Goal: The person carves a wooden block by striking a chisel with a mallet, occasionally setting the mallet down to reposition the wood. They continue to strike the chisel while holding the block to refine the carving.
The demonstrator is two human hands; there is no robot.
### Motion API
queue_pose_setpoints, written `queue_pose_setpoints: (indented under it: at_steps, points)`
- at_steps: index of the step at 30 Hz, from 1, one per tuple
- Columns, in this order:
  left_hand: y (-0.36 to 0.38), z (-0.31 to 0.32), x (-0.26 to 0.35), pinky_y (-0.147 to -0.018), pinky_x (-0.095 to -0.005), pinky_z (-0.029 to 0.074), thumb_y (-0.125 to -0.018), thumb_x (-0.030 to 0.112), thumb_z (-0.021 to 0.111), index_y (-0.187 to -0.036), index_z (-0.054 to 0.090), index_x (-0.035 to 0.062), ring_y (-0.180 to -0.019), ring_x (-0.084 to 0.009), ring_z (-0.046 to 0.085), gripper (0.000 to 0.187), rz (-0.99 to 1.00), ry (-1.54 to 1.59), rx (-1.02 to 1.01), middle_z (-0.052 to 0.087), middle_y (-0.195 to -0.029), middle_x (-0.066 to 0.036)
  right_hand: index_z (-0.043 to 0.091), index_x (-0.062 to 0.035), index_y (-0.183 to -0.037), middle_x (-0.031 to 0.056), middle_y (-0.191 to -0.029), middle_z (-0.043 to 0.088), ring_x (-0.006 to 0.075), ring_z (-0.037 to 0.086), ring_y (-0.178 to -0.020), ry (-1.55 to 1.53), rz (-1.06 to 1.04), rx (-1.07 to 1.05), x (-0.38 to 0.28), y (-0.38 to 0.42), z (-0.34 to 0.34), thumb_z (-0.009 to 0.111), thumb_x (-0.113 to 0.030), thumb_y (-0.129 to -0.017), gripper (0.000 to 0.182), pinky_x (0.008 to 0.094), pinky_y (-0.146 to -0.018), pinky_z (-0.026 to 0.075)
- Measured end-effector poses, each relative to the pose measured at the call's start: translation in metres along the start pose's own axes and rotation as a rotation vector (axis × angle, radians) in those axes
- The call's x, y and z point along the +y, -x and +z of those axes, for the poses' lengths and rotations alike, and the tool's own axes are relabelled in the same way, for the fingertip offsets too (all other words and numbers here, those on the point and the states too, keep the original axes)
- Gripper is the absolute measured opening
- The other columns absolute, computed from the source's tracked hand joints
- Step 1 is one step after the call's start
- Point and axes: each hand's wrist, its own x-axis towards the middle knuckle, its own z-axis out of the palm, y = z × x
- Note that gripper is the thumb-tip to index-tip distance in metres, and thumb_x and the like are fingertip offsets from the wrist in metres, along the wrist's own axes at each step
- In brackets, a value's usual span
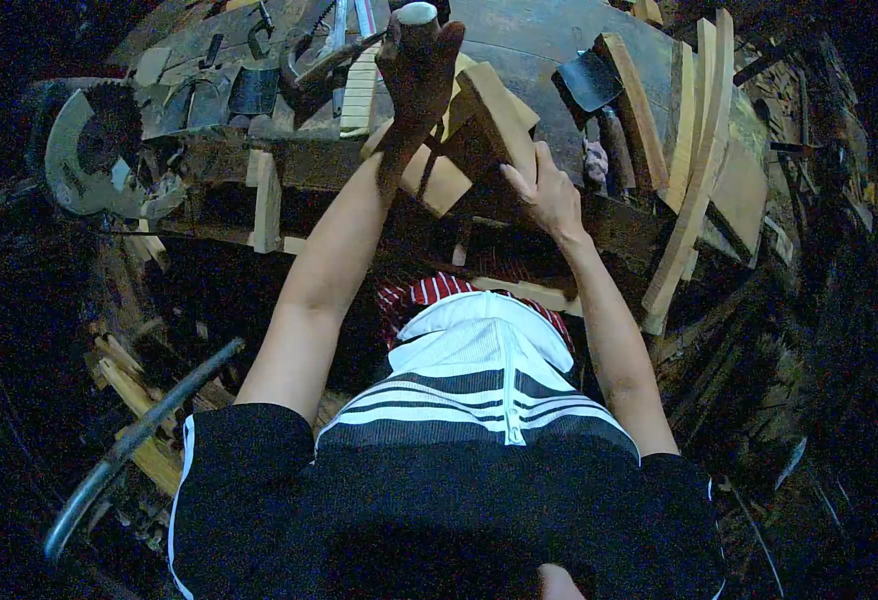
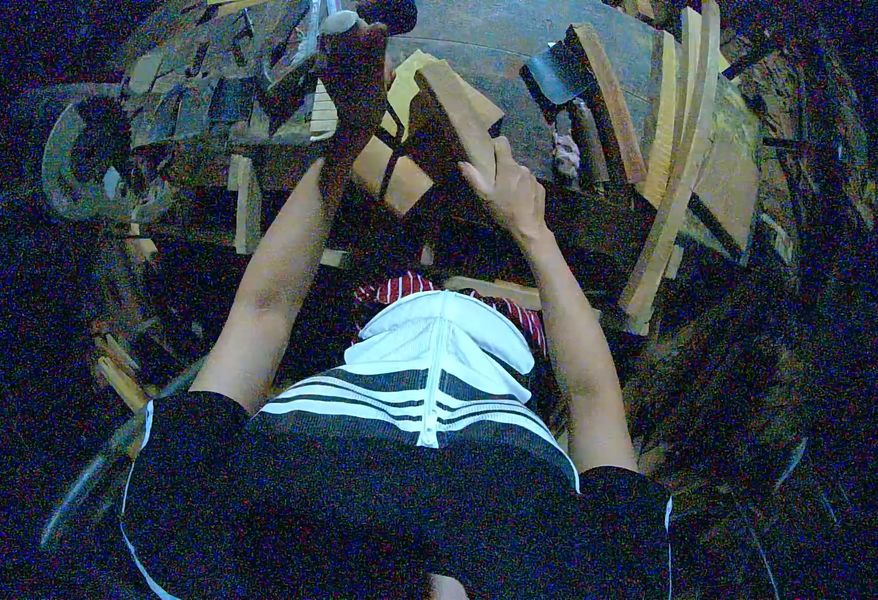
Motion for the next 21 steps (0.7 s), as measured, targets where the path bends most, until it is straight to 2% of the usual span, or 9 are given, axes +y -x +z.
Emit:
queue_pose_setpoints:
  at_steps: [4,7,9,10,11,14,17,18,21]
  points:
    - [-0.008,0.000,0.019,-0.055,-0.0400,0.045,-0.087,0.025,0.061,-0.079,0.052,0.0056,-0.057,-0.0273,0.052,0.023,-0.059,0.669,0.161,0.055,-0.072,-0.009,0.041,-0.0091,-0.113,0.0296,-0.084,0.062,0.0462,0.060,-0.082,0.019,0.013,-0.033,0.000,-0.002,-0.004,0.057,-0.056,-0.080,0.059,0.0538,-0.067,0.048]
    - [-0.013,-0.033,0.041,-0.051,-0.0375,0.040,-0.085,0.029,0.065,-0.067,0.050,0.0069,-0.053,-0.0247,0.051,0.032,-0.148,0.369,0.089,0.049,-0.056,-0.007,0.046,-0.0057,-0.109,0.0273,-0.092,0.063,0.0422,0.062,-0.088,-0.048,0.055,-0.087,-0.001,-0.011,-0.018,0.059,-0.055,-0.079,0.059,0.0486,-0.072,0.048]
    - [-0.008,-0.032,0.045,-0.050,-0.0373,0.039,-0.085,0.028,0.065,-0.069,0.051,0.0064,-0.053,-0.0249,0.051,0.031,-0.222,0.580,0.093,0.049,-0.057,-0.008,0.052,-0.0038,-0.096,0.0192,-0.080,0.062,0.0336,0.060,-0.068,-0.300,-0.097,0.031,-0.013,-0.021,-0.035,0.061,-0.049,-0.082,0.049,0.0414,-0.065,0.046]
    - [-0.005,-0.031,0.043,-0.050,-0.0372,0.039,-0.084,0.028,0.065,-0.069,0.051,0.0061,-0.053,-0.0250,0.051,0.030,-0.258,0.686,0.089,0.049,-0.057,-0.008,0.055,-0.0025,-0.092,0.0096,-0.072,0.058,0.0192,0.055,-0.062,-0.284,-0.205,0.235,-0.026,-0.019,-0.051,0.063,-0.048,-0.081,0.048,0.0334,-0.060,0.044]
    - [-0.001,-0.029,0.042,-0.049,-0.0370,0.039,-0.084,0.027,0.065,-0.070,0.051,0.0059,-0.053,-0.0251,0.051,0.029,-0.296,0.793,0.089,0.050,-0.057,-0.008,0.057,-0.0005,-0.104,0.0189,-0.090,0.062,0.0342,0.061,-0.080,-0.499,-0.133,0.130,-0.055,-0.015,-0.079,0.065,-0.043,-0.078,0.050,0.0399,-0.071,0.047]
    - [0.011,-0.023,0.030,-0.052,-0.0373,0.041,-0.081,0.023,0.064,-0.101,0.053,0.0044,-0.067,-0.0267,0.053,0.029,0.022,0.394,-0.018,0.054,-0.086,-0.013,0.056,-0.0024,-0.106,0.0174,-0.087,0.063,0.0279,0.062,-0.073,-0.594,-0.339,0.266,-0.115,0.002,-0.136,0.067,-0.028,-0.079,0.039,0.0375,-0.064,0.050]
    - [0.024,-0.009,0.018,-0.067,-0.0373,0.044,-0.081,0.023,0.066,-0.105,0.052,0.0033,-0.081,-0.0277,0.055,0.034,0.270,0.013,0.020,0.056,-0.091,-0.013,0.050,0.0003,-0.114,0.0104,-0.087,0.066,0.0209,0.062,-0.070,-0.284,-0.720,0.402,-0.117,-0.001,-0.131,0.058,-0.029,-0.087,0.041,0.0300,-0.063,0.050]
    - [0.042,0.013,0.016,-0.067,-0.0373,0.044,-0.081,0.023,0.066,-0.105,0.052,0.0033,-0.081,-0.0277,0.055,0.034,0.276,0.016,0.028,0.056,-0.091,-0.013,0.050,-0.0034,-0.115,0.0149,-0.085,0.065,0.0268,0.063,-0.071,-0.137,-0.660,0.311,-0.117,-0.007,-0.131,0.061,-0.030,-0.084,0.043,0.0340,-0.064,0.051]
    - [0.059,0.032,0.028,-0.067,-0.0379,0.044,-0.081,0.023,0.067,-0.103,0.052,0.0031,-0.080,-0.0247,0.055,0.033,-0.483,1.368,0.086,0.057,-0.089,-0.012,0.053,-0.0092,-0.107,0.0200,-0.075,0.062,0.0367,0.063,-0.069,0.177,-0.588,0.203,-0.138,0.003,-0.136,0.065,-0.037,-0.078,0.041,0.0415,-0.060,0.051]
